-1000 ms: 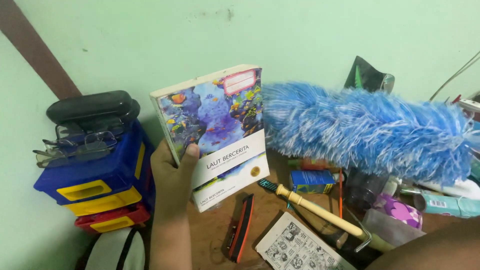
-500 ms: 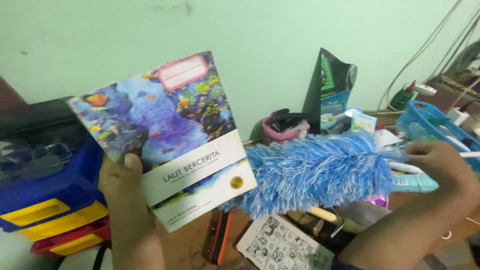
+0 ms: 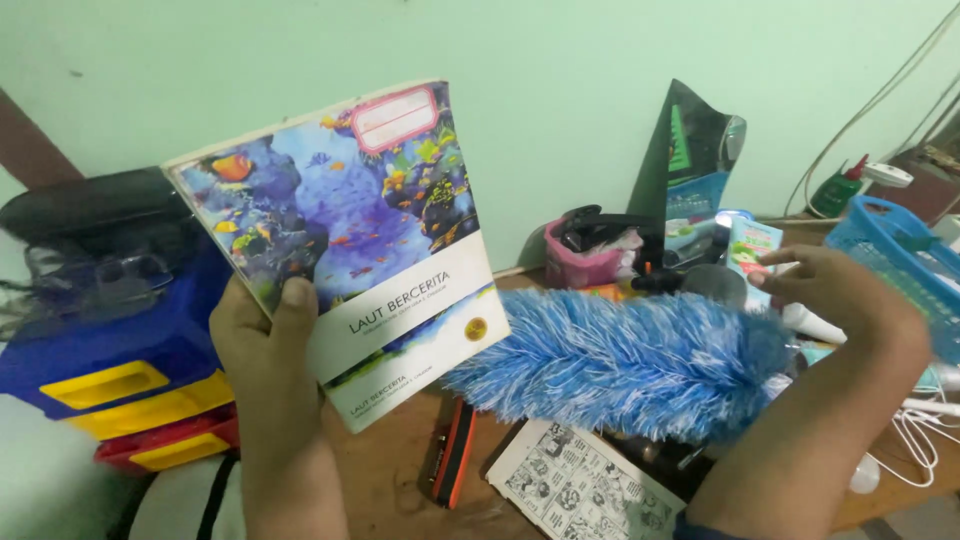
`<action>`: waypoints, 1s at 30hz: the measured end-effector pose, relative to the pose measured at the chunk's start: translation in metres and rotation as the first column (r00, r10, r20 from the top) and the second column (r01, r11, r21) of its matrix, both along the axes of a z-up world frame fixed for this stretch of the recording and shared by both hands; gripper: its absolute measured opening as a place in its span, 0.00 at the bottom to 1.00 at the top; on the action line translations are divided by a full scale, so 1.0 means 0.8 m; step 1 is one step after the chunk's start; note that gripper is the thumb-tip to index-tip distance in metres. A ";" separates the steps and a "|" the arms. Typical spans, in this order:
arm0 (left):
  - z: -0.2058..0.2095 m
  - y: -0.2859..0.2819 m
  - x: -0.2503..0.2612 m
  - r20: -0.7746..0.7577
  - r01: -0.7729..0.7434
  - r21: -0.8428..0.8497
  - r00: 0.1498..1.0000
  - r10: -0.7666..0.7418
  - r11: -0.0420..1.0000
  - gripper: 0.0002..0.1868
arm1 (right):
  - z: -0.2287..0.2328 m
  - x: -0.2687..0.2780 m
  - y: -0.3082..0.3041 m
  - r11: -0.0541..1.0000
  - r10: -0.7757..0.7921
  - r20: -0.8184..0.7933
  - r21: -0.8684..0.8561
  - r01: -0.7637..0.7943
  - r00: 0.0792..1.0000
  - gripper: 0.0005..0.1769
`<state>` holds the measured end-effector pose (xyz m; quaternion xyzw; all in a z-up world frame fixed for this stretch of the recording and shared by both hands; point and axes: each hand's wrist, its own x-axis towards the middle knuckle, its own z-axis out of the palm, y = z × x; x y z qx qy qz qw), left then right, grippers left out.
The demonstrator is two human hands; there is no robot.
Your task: The person is tidying up a desk by organizing items into a basket, putting away a duster, and arranging books.
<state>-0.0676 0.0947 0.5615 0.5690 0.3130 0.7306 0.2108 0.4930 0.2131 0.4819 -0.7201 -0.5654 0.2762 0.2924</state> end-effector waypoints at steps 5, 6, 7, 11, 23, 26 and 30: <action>-0.008 -0.008 -0.018 0.118 -0.096 0.105 0.990 0.083 0.990 0.24 | 0.096 -0.146 -0.038 1.000 -0.023 0.248 0.026 0.017 0.968 0.29; -0.004 -0.012 -0.019 0.149 -0.112 0.181 0.985 0.085 0.977 0.24 | 0.115 -0.178 -0.049 0.999 -0.047 0.296 0.008 0.047 0.954 0.28; -0.001 -0.015 -0.018 0.176 -0.127 0.259 0.981 0.082 0.957 0.25 | 0.132 -0.208 -0.060 0.997 -0.071 0.341 -0.006 0.078 0.937 0.28; -0.021 -0.007 -0.034 0.223 -0.378 0.326 0.922 0.318 0.867 0.25 | 0.122 -0.275 -0.056 0.876 0.344 0.229 0.271 -0.399 0.911 0.24; -0.025 0.036 -0.052 0.013 -0.705 0.530 0.563 0.826 0.472 0.20 | 0.001 -0.502 -0.063 0.562 0.664 0.422 0.261 -0.785 0.617 0.39; -0.027 0.037 -0.055 0.022 -0.740 0.485 0.542 0.840 0.465 0.20 | -0.045 -0.513 -0.047 0.552 0.674 0.259 0.446 -0.704 0.692 0.47; -0.032 0.051 -0.067 -0.043 -0.787 0.451 0.453 0.891 0.421 0.18 | -0.069 -0.522 -0.032 0.561 0.724 0.063 0.527 -0.638 0.687 0.60</action>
